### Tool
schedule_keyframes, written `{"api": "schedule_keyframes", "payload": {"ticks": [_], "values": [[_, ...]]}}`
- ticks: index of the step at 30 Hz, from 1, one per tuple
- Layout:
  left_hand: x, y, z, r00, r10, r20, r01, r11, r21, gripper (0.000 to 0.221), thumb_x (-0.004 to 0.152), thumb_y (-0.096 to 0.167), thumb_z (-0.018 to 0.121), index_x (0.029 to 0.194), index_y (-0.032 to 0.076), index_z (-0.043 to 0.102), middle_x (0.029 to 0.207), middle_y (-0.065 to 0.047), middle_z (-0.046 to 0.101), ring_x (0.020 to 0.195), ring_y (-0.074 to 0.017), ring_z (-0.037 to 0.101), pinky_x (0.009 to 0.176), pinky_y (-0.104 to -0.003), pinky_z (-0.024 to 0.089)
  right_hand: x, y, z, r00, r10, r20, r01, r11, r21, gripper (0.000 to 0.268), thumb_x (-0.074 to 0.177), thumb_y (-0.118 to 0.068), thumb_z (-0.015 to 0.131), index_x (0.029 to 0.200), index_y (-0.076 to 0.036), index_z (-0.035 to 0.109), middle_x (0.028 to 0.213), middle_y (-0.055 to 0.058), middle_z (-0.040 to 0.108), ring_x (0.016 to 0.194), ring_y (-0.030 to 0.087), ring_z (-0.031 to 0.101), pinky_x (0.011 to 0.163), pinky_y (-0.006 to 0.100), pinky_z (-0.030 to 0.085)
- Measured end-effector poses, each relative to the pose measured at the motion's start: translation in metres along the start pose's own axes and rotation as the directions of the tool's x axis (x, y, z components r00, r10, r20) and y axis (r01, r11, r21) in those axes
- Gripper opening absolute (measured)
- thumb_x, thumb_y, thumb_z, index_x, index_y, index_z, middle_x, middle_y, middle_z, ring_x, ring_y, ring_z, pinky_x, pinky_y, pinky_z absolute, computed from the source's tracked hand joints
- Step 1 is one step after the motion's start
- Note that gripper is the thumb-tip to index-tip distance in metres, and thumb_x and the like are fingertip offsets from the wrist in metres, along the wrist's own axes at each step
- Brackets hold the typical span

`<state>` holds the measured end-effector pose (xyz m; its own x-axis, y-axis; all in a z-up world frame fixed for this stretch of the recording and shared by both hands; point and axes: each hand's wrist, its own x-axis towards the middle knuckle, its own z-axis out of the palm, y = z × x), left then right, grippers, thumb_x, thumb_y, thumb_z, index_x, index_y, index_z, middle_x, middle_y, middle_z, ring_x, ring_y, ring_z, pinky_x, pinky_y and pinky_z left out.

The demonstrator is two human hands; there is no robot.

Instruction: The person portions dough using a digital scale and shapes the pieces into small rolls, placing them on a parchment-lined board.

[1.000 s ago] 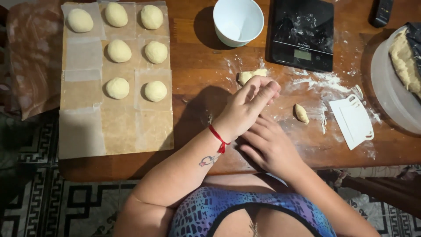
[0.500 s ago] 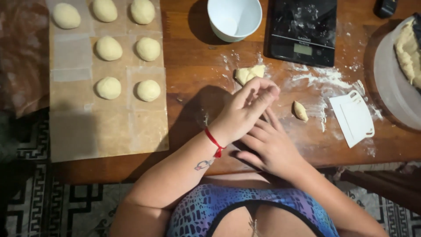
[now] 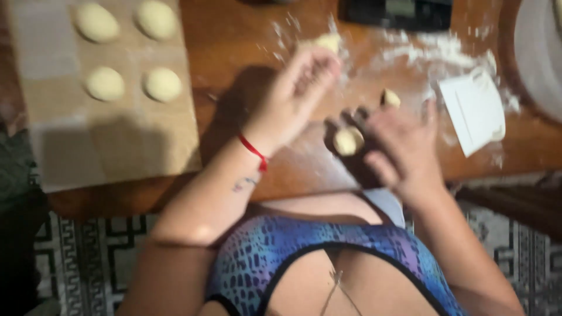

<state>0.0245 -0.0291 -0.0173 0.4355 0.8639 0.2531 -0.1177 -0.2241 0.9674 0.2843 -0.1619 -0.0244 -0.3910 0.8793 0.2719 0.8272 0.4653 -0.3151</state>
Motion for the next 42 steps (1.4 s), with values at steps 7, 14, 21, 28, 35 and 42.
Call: {"api": "schedule_keyframes", "payload": {"ticks": [7, 14, 21, 28, 35, 42], "values": [[0.001, 0.01, 0.006, 0.996, 0.083, 0.041, -0.092, 0.947, 0.309, 0.026, 0.112, 0.028, 0.064, 0.129, 0.01, 0.058, 0.117, -0.006, 0.068, 0.1, -0.0165, 0.067, 0.089, -0.029, 0.058, -0.047, 0.067, -0.007, 0.855, 0.033, -0.517, -0.15, 0.971, -0.187, 0.038, 0.124, -0.02, 0.054, 0.148, 0.009, 0.056, 0.136, 0.029, 0.062, 0.128, 0.044, 0.059, 0.128, 0.067, 0.036], [-0.015, 0.008, 0.038, 0.783, -0.242, 0.572, -0.222, 0.752, 0.621, 0.066, 0.096, 0.005, 0.061, 0.16, 0.016, 0.051, 0.165, -0.012, 0.051, 0.151, -0.0352, 0.045, 0.123, -0.061, 0.036, -0.046, 0.057, -0.012, 0.871, 0.108, -0.48, -0.19, 0.974, -0.127, 0.038, 0.126, -0.021, 0.056, 0.143, 0.012, 0.062, 0.133, 0.029, 0.06, 0.122, 0.045, 0.054, 0.112, 0.058, 0.042], [-0.037, 0.008, 0.036, 0.864, -0.256, 0.434, -0.18, 0.647, 0.741, 0.061, 0.088, 0.022, 0.09, 0.143, 0.016, 0.064, 0.141, -0.007, 0.055, 0.125, -0.0346, 0.054, 0.111, -0.063, 0.044, -0.05, 0.057, -0.016, 0.888, 0.091, -0.452, -0.146, 0.985, -0.088, 0.036, 0.126, -0.019, 0.061, 0.143, 0.013, 0.063, 0.132, 0.031, 0.058, 0.122, 0.047, 0.055, 0.115, 0.064, 0.042], [-0.049, 0.009, 0.035, 0.939, -0.121, 0.323, -0.174, 0.641, 0.748, 0.047, 0.087, 0.028, 0.096, 0.121, 0.013, 0.067, 0.124, -0.006, 0.063, 0.105, -0.0321, 0.062, 0.093, -0.048, 0.052, -0.052, 0.059, -0.016, 0.878, 0.083, -0.472, -0.128, 0.99, -0.064, 0.039, 0.127, -0.02, 0.061, 0.142, 0.016, 0.066, 0.133, 0.031, 0.058, 0.123, 0.048, 0.054, 0.114, 0.065, 0.044], [-0.048, 0.013, 0.033, 0.88, -0.296, 0.373, -0.119, 0.622, 0.774, 0.058, 0.092, 0.02, 0.081, 0.147, 0.009, 0.064, 0.146, -0.014, 0.066, 0.132, -0.0356, 0.06, 0.113, -0.055, 0.045, -0.055, 0.062, -0.017, 0.875, 0.092, -0.475, -0.125, 0.991, -0.038, 0.038, 0.128, -0.018, 0.062, 0.142, 0.017, 0.067, 0.134, 0.032, 0.059, 0.123, 0.049, 0.054, 0.113, 0.062, 0.045], [-0.048, 0.012, 0.039, 0.915, -0.254, 0.313, -0.124, 0.563, 0.817, 0.049, 0.088, 0.031, 0.093, 0.127, 0.009, 0.072, 0.129, -0.012, 0.072, 0.116, -0.0338, 0.068, 0.101, -0.05, 0.049, -0.056, 0.061, -0.02, 0.882, 0.098, -0.461, -0.123, 0.992, -0.024, 0.038, 0.129, -0.018, 0.061, 0.144, 0.017, 0.067, 0.135, 0.033, 0.061, 0.122, 0.051, 0.054, 0.11, 0.06, 0.045]]}}
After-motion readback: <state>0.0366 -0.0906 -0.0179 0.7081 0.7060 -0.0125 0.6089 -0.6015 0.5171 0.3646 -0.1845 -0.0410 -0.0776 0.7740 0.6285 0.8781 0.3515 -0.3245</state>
